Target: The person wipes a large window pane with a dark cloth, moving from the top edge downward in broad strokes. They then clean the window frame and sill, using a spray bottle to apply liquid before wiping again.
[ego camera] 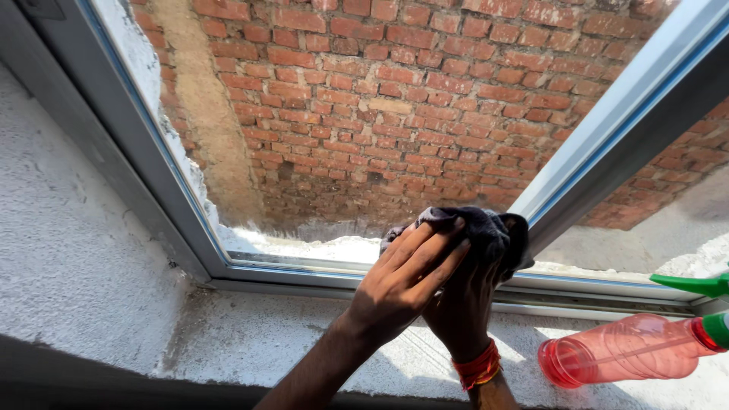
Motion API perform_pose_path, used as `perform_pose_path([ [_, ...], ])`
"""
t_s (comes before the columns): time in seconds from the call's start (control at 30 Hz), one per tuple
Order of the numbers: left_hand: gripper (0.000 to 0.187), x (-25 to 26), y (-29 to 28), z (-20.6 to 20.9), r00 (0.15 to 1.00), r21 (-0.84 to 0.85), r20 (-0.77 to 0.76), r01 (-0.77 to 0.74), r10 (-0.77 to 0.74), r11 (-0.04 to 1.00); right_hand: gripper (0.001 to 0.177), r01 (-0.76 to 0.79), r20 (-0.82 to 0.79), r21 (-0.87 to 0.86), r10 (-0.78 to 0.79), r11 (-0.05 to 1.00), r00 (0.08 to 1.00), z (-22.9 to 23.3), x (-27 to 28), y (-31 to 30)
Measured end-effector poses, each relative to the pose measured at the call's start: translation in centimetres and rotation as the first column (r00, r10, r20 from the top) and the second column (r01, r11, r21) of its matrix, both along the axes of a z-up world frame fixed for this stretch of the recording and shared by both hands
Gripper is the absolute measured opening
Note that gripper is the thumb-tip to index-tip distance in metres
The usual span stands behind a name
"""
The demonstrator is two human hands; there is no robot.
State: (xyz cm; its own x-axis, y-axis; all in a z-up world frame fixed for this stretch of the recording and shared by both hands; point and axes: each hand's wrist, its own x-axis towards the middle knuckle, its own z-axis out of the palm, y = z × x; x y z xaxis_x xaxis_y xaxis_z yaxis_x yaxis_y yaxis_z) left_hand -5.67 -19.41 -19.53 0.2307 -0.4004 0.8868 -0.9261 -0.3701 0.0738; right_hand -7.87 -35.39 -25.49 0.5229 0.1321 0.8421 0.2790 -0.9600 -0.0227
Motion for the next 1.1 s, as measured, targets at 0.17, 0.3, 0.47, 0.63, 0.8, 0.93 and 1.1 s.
perform_pose_path([
  [0.17,0.055,1.0,2.2,0.7,0.999,0.035,-0.022,-0.023,0.024,0.999,0.076,-0.029,0.012,-0.001,0.029,1.000,0.999,0.9,1.5,2.1],
  [0.3,0.061,1.3,4.2,1.3,0.992,0.063,-0.111,-0.054,0.060,0.997,0.076,-0.020,0.007,-0.022,0.020,1.000,1.000,1.8,2.4,4.1],
  [0.47,0.066,1.5,6.9,-0.1,0.974,0.134,-0.140,-0.158,0.176,0.978,0.082,-0.133,-0.039,0.035,0.134,0.991,0.990,3.2,2.3,8.3],
  [0.63,0.064,2.2,10.0,0.8,0.968,0.057,-0.113,-0.219,0.224,0.974,0.082,-0.161,0.008,0.005,0.161,0.987,0.987,6.3,3.1,11.2],
  [0.8,0.057,2.4,12.7,-0.4,0.956,0.010,-0.126,-0.267,0.266,0.964,0.081,-0.195,0.014,0.017,0.194,0.981,0.981,5.7,3.2,14.8],
  [0.93,0.060,2.4,15.4,-0.6,0.941,0.033,-0.167,-0.293,0.294,0.956,0.082,-0.209,-0.008,0.023,0.209,0.978,0.978,5.7,3.5,17.4],
  [1.1,0.061,3.2,18.6,2.6,0.932,-0.024,-0.155,-0.336,0.329,0.941,0.076,-0.201,0.015,-0.031,0.201,0.979,0.979,9.1,4.6,20.2],
])
